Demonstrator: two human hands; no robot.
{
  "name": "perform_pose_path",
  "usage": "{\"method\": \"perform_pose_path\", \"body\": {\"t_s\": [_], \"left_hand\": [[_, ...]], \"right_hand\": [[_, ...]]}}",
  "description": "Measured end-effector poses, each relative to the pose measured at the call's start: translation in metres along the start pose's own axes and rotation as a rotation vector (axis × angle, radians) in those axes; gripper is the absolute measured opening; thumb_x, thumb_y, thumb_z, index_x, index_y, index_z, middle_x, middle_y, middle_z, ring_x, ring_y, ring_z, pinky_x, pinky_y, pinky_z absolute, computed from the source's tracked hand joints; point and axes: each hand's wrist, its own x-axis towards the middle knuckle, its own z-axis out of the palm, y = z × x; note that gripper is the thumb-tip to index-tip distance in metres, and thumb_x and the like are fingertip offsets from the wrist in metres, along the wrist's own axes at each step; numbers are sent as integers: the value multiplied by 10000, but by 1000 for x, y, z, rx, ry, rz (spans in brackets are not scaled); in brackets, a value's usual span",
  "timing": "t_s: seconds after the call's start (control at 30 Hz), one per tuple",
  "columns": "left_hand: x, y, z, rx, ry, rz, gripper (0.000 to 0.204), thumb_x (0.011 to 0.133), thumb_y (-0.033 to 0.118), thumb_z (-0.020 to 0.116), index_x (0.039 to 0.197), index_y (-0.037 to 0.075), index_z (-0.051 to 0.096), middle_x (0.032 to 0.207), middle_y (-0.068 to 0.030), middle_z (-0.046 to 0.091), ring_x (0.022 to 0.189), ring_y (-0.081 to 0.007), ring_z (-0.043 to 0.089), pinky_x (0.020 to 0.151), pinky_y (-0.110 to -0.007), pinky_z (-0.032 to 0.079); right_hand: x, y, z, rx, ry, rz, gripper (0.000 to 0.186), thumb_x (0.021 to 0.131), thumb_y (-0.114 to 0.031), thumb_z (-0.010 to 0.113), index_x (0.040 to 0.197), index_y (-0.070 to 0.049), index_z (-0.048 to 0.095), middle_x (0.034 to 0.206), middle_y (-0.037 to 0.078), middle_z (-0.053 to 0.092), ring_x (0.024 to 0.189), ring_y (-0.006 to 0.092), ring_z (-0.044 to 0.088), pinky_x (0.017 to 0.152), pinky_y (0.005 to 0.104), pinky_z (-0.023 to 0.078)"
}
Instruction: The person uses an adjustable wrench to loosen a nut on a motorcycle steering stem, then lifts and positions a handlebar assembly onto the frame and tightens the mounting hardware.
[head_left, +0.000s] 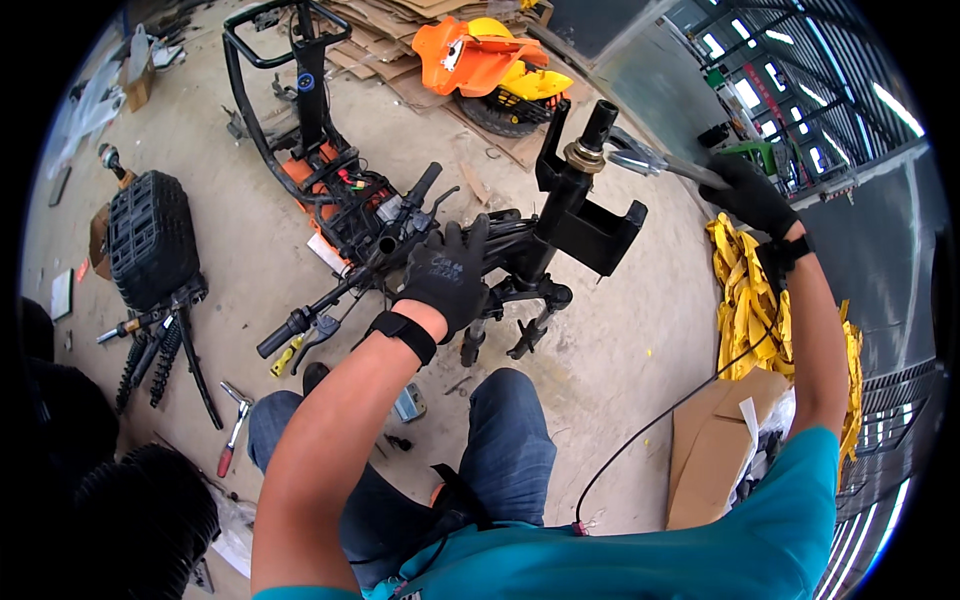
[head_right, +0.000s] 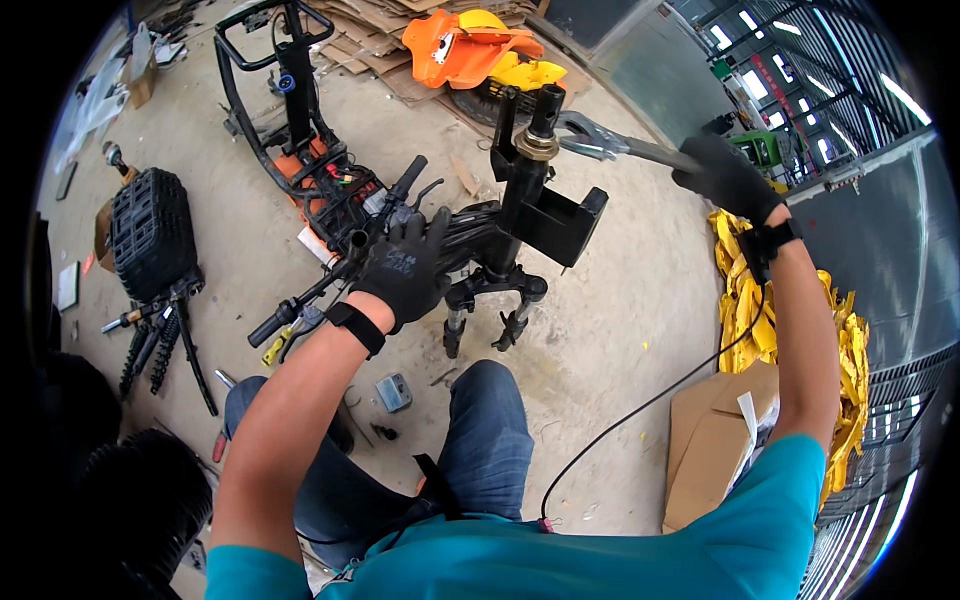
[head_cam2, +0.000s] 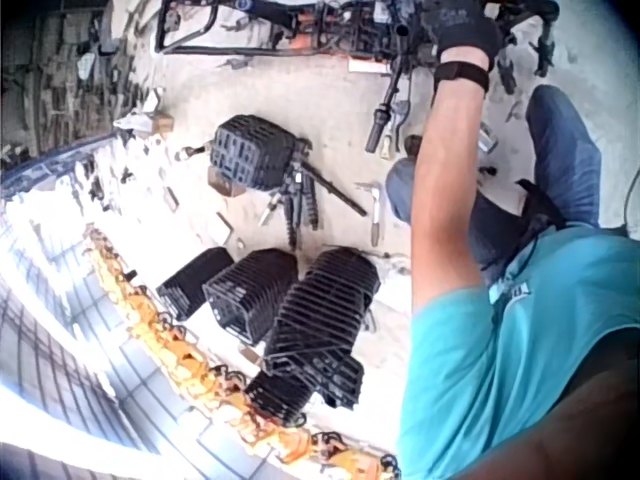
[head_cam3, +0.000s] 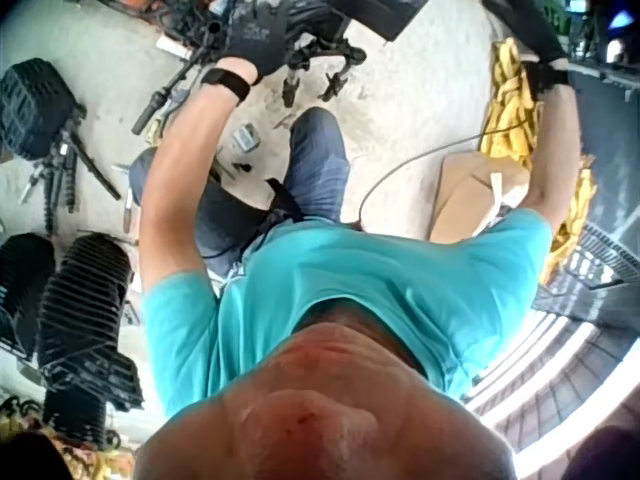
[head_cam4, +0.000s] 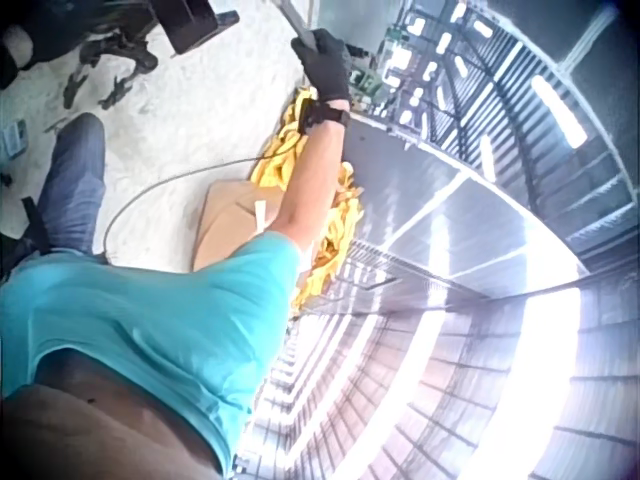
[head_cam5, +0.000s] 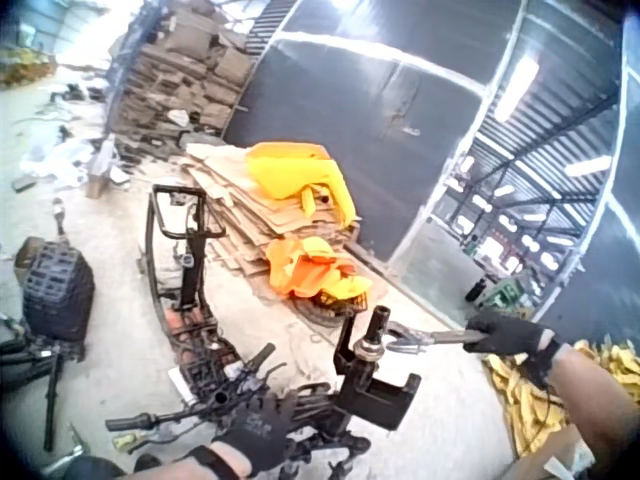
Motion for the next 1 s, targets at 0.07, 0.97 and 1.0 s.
{"method": "perform_pose_path", "body": {"t_s": [0.07, 0.97, 1.0], "left_hand": [[-1, 0, 4, 19, 33, -8, 878, 761, 300, 716, 1486, 61, 282, 1300, -221, 464, 1166, -398, 512, 927, -510, 452], [8, -3, 5, 16, 24, -12, 787, 809, 325, 670, 1464, 49, 332, 1240, -222, 527, 1103, -377, 570, 905, -489, 471], [6, -9, 6, 43, 31, -21, 779, 811, 328, 667, 1459, 44, 340, 1223, -218, 536, 1092, -374, 575, 894, -489, 477]], "right_hand": [[-7, 2, 3, 10, 61, -80, 218, 818, -174, 733, 917, -45, 588, 828, 121, 550, 755, 294, 556, 689, 397, 452], [-55, -100, -13, 369, -421, 321, 352, 830, -260, 750, 1043, -44, 572, 821, 50, 602, 726, 134, 601, 645, 322, 485], [-58, -125, -10, 466, -441, 319, 372, 830, -288, 755, 1046, -45, 576, 830, 61, 598, 751, 140, 597, 663, 326, 484]]}}
